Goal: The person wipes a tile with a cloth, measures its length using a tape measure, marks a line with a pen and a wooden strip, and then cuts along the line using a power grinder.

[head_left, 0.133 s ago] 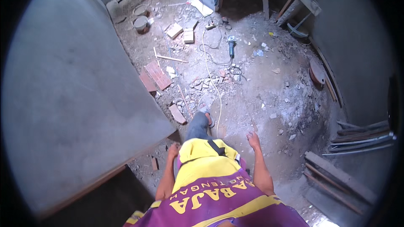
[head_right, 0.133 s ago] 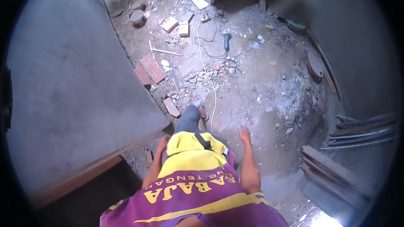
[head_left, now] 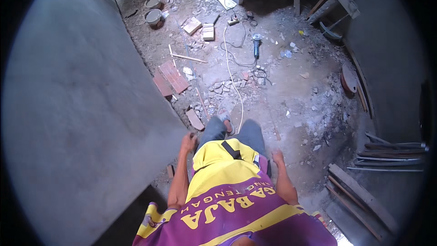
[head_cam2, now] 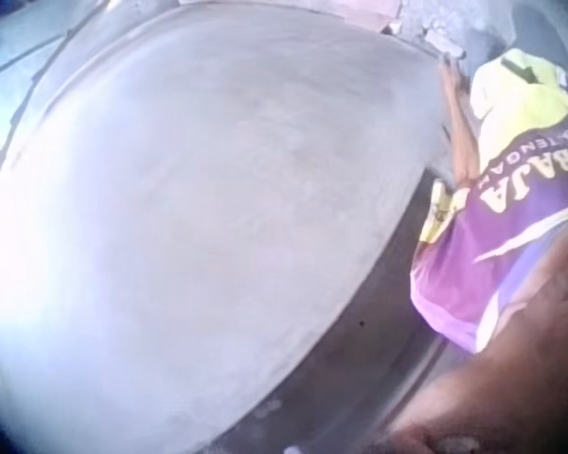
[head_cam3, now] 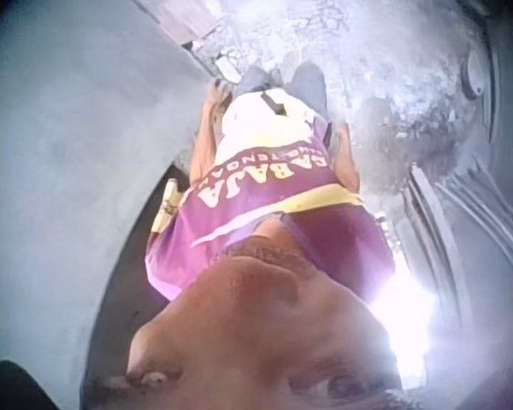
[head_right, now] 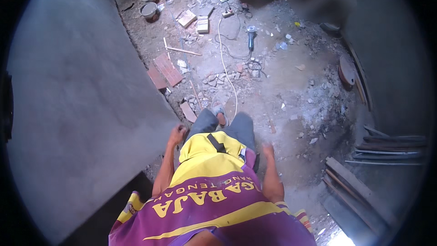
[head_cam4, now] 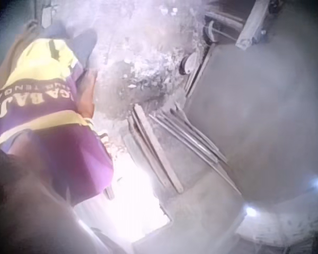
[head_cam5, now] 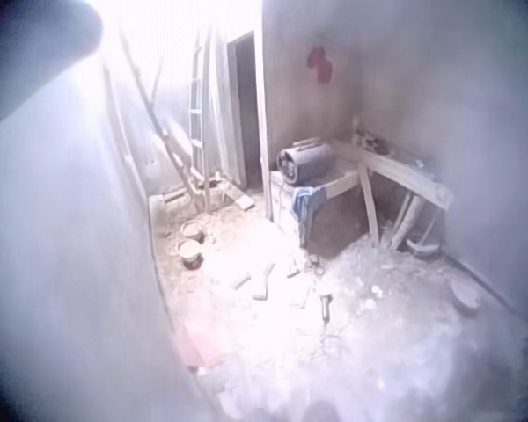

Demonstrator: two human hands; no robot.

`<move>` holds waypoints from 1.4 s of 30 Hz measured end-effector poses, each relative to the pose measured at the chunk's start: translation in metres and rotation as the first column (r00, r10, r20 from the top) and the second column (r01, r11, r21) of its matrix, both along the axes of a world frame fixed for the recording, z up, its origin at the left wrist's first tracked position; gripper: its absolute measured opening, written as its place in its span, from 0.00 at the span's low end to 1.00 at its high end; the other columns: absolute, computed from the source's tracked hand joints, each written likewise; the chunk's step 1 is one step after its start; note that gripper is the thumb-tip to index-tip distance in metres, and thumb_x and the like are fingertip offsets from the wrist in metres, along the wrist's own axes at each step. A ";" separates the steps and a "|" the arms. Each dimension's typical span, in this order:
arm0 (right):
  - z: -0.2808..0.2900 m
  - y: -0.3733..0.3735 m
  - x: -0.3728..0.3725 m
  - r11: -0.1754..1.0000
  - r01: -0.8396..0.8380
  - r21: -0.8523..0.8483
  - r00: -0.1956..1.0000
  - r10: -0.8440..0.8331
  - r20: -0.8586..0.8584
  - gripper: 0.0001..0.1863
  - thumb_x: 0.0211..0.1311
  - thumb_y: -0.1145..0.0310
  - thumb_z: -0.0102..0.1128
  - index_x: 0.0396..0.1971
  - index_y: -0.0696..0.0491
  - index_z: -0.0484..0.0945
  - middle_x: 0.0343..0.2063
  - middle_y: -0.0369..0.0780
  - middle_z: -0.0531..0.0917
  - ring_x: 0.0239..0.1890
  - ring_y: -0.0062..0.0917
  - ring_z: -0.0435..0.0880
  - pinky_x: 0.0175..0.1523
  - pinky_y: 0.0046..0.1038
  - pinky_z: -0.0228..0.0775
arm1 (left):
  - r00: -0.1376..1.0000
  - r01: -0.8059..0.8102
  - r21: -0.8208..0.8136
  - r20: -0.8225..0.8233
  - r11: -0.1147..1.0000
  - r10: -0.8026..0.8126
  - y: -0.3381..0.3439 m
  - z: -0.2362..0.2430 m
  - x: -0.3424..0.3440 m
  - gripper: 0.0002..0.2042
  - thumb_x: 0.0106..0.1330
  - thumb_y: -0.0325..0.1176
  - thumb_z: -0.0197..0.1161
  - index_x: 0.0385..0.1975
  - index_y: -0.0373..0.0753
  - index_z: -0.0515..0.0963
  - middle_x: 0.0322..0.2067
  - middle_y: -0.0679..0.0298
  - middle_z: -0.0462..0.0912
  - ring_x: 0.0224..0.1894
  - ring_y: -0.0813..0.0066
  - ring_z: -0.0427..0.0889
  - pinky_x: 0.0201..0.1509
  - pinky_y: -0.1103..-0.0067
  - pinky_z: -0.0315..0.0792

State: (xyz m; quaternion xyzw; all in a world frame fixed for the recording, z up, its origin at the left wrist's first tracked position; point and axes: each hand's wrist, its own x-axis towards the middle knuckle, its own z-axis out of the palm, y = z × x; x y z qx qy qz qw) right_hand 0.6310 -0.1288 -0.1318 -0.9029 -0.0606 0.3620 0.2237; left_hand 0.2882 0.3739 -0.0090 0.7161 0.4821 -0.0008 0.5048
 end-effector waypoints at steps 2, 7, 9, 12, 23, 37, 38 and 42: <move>-0.020 0.029 0.043 0.988 -0.144 -0.056 0.989 0.143 -0.028 0.25 0.70 0.61 0.65 0.62 0.58 0.81 0.51 0.50 0.90 0.50 0.41 0.90 0.57 0.41 0.81 | 0.971 -0.192 -0.005 0.142 0.981 0.191 0.069 0.015 0.060 0.18 0.75 0.36 0.67 0.59 0.33 0.79 0.44 0.49 0.91 0.46 0.59 0.91 0.52 0.67 0.83; 0.015 0.050 0.090 0.877 -0.418 -0.239 0.873 0.315 -0.371 0.23 0.66 0.60 0.67 0.57 0.55 0.85 0.48 0.54 0.90 0.55 0.50 0.88 0.65 0.48 0.76 | 0.820 -0.515 -0.200 0.169 0.834 0.547 0.139 0.038 0.089 0.17 0.78 0.33 0.64 0.62 0.34 0.80 0.39 0.60 0.88 0.41 0.75 0.88 0.47 0.75 0.82; 0.015 0.124 0.159 0.891 -0.411 -0.195 0.884 0.338 -0.322 0.22 0.66 0.61 0.66 0.57 0.55 0.86 0.47 0.54 0.90 0.54 0.50 0.88 0.63 0.48 0.77 | 0.849 -0.490 -0.103 0.169 0.866 0.501 0.187 0.019 0.099 0.18 0.79 0.35 0.64 0.64 0.34 0.78 0.42 0.61 0.89 0.41 0.75 0.87 0.45 0.76 0.81; 0.024 0.230 0.292 0.834 -0.502 -0.231 0.862 0.460 -0.213 0.21 0.67 0.61 0.66 0.56 0.55 0.87 0.45 0.54 0.91 0.53 0.52 0.89 0.61 0.49 0.78 | 0.725 -0.688 -0.006 0.029 0.726 0.688 0.187 -0.032 0.110 0.16 0.73 0.33 0.64 0.55 0.31 0.82 0.37 0.56 0.90 0.39 0.70 0.89 0.46 0.71 0.82; 0.054 0.791 0.599 0.695 -0.715 -0.073 0.646 0.697 0.313 0.29 0.69 0.47 0.65 0.59 0.55 0.84 0.47 0.54 0.90 0.51 0.47 0.90 0.56 0.46 0.80 | 0.466 -0.840 -0.442 -0.295 0.313 0.834 0.101 -0.030 0.209 0.10 0.77 0.30 0.63 0.53 0.36 0.79 0.36 0.65 0.86 0.29 0.79 0.81 0.32 0.78 0.79; -0.071 1.079 0.576 0.791 -0.610 -0.056 0.793 0.607 -0.061 0.28 0.70 0.55 0.68 0.62 0.58 0.81 0.47 0.53 0.90 0.51 0.43 0.90 0.58 0.39 0.80 | 0.678 -0.735 -0.268 -0.285 0.623 0.678 0.573 -0.037 0.389 0.24 0.78 0.41 0.64 0.66 0.31 0.72 0.49 0.50 0.87 0.49 0.57 0.85 0.58 0.64 0.76; -0.090 1.107 0.574 0.769 -0.634 -0.078 0.773 0.631 -0.067 0.29 0.69 0.55 0.69 0.62 0.59 0.81 0.47 0.53 0.90 0.51 0.42 0.90 0.58 0.39 0.80 | 0.703 -0.710 -0.342 -0.285 0.616 0.652 0.606 -0.030 0.399 0.27 0.78 0.42 0.65 0.68 0.30 0.71 0.53 0.47 0.86 0.55 0.54 0.84 0.64 0.64 0.74; -0.192 1.191 0.605 0.724 -0.685 -0.079 0.723 0.689 0.046 0.30 0.68 0.55 0.70 0.61 0.61 0.81 0.47 0.54 0.90 0.51 0.43 0.90 0.58 0.40 0.81 | 0.847 -0.498 -0.161 -0.298 0.852 0.439 0.626 -0.078 0.455 0.33 0.76 0.45 0.67 0.73 0.31 0.66 0.65 0.42 0.77 0.67 0.44 0.76 0.74 0.60 0.67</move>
